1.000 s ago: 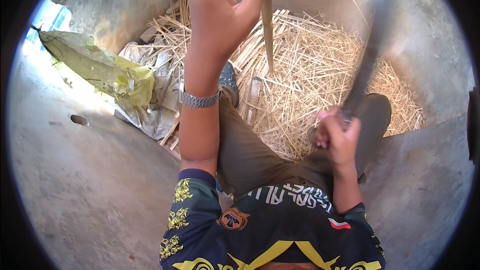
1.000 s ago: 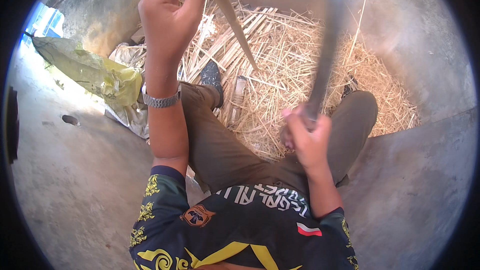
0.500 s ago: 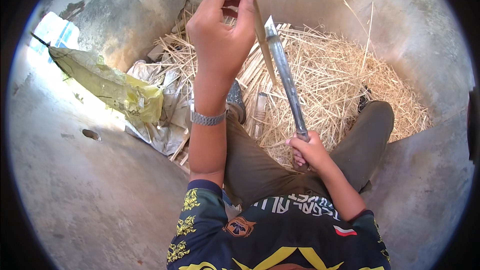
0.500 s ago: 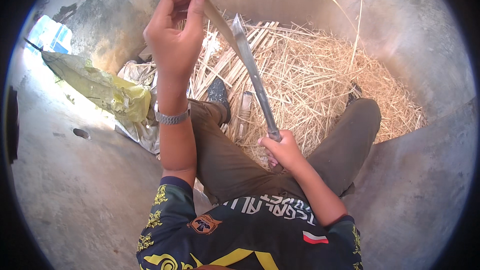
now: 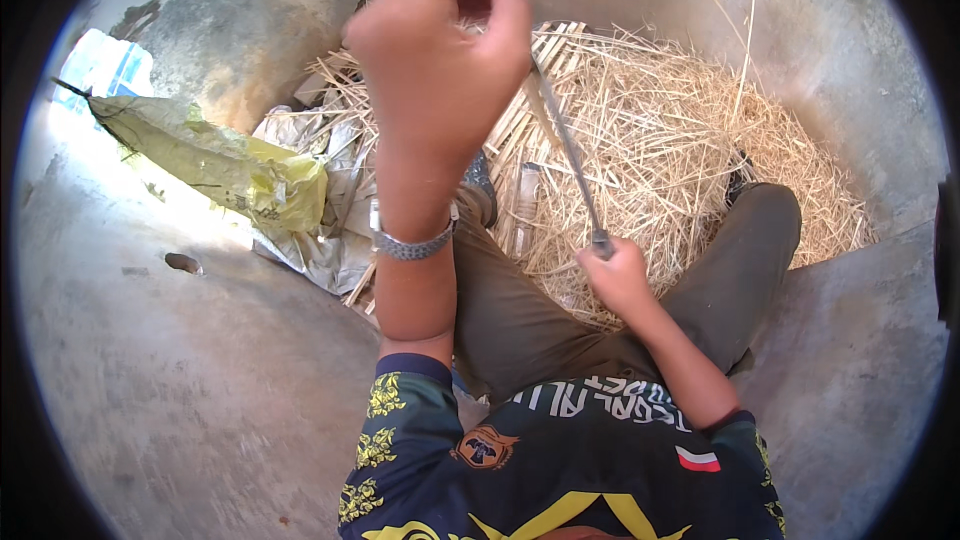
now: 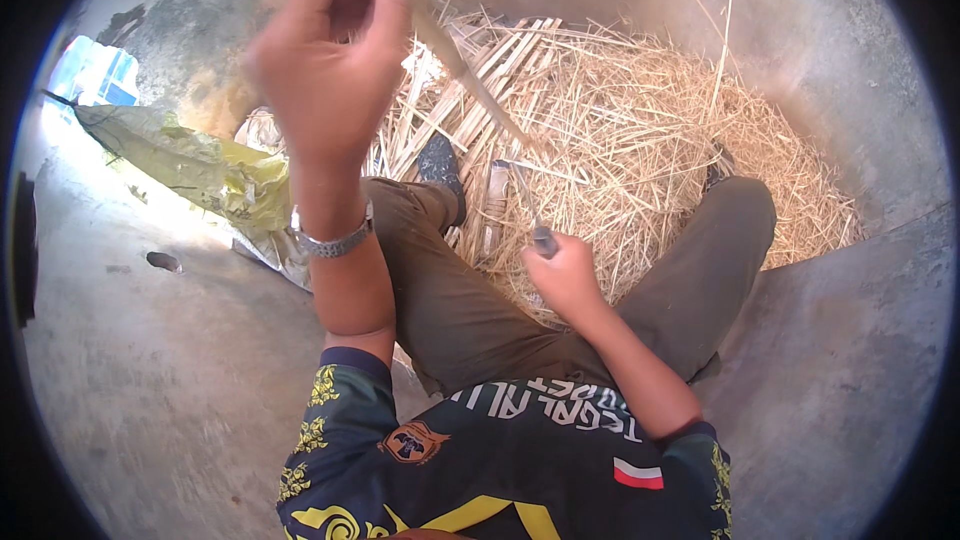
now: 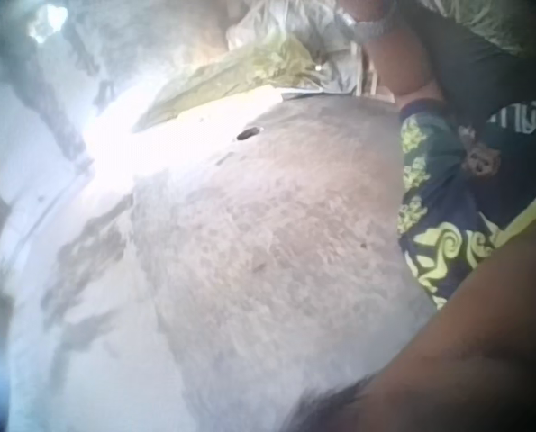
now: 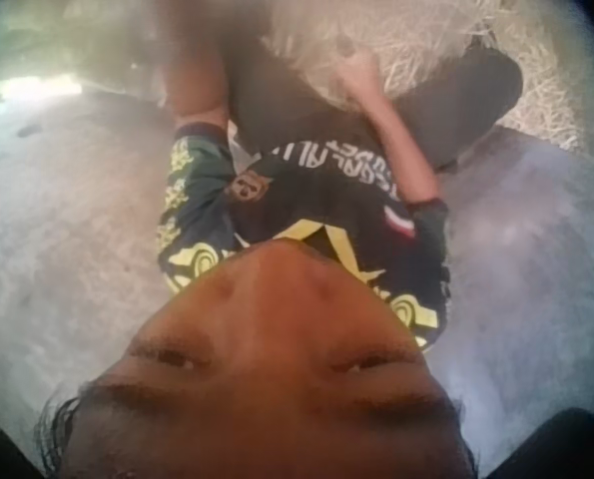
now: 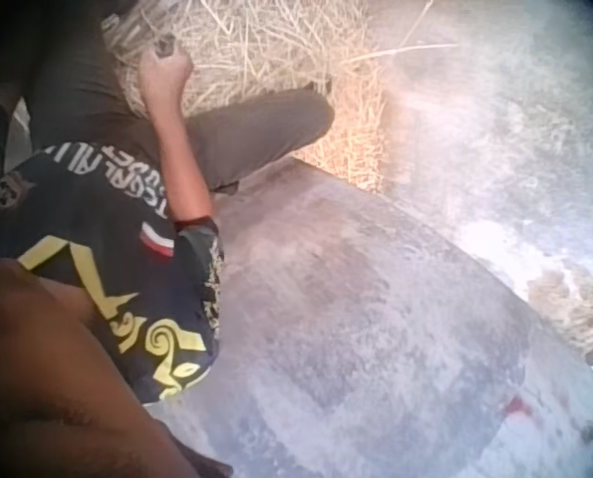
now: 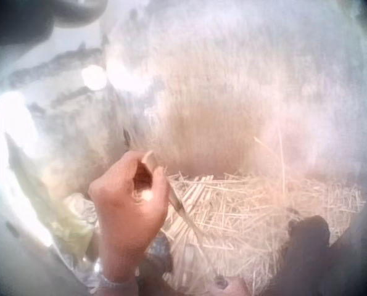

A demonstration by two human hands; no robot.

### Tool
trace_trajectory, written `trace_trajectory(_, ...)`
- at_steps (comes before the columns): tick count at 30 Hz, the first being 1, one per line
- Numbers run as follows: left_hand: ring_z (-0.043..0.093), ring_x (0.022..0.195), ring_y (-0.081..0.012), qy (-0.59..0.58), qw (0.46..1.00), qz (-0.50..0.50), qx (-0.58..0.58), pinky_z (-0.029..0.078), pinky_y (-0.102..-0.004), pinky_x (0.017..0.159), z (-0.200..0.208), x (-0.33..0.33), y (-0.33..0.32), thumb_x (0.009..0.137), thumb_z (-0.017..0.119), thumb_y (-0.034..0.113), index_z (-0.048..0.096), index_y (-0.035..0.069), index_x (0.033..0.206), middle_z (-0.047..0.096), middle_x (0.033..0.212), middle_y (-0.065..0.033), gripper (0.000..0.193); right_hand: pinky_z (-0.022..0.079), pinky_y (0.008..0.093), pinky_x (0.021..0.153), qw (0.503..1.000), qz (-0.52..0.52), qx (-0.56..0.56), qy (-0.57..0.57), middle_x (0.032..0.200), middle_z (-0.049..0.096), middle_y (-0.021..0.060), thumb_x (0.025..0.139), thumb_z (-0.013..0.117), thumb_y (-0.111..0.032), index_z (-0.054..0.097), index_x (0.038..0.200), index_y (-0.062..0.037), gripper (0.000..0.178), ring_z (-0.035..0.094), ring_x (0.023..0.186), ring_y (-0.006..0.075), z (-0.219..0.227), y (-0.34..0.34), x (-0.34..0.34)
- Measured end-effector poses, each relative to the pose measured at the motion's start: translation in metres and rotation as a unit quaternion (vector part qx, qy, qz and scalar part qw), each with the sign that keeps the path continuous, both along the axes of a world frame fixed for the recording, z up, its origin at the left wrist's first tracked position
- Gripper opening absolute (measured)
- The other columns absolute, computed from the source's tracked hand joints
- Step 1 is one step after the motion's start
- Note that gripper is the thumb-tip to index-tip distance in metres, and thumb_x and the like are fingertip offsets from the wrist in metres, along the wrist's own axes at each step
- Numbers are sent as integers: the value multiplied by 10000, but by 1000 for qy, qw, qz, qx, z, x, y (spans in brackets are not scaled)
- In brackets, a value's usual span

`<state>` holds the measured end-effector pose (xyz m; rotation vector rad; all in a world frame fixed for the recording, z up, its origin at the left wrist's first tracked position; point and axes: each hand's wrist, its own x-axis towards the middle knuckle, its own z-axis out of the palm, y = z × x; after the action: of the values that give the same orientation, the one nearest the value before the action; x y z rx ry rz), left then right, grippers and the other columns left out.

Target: The person sits on the floor and uses a large knife to split long bamboo stalks into thin strips. They hold the stalks with one hand and repeatedly strike them with the knife to separate the fibers, accumulating a pile of processed bamboo strips.

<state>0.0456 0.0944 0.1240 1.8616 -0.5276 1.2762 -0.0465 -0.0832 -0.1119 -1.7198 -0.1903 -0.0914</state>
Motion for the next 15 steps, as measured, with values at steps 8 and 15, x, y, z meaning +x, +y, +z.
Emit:
trace_trajectory(8, 714, 771, -98, 5, 999, 15, -39, 576, -238, 723, 0, 16, 16, 886, 769, 74, 737, -41, 1002, 756, 856, -74, 166, 381, 278, 387, 891, 37, 305, 334, 530, 447, -23, 887, 668, -68, 464, 751, -94, 247, 419, 385, 84, 53, -20, 0)
trace_trajectory(15, 703, 688, -156, -32, 999, 1, -13, 586, -263, 637, -4, 14, 5, 886, 715, 5, 707, -42, 947, 729, 830, -127, 78, 426, 291, 459, 916, -60, 387, -83, 533, 436, -18, 926, 606, -62, 459, 734, -78, 242, 452, 441, 100, 85, -20, 4)
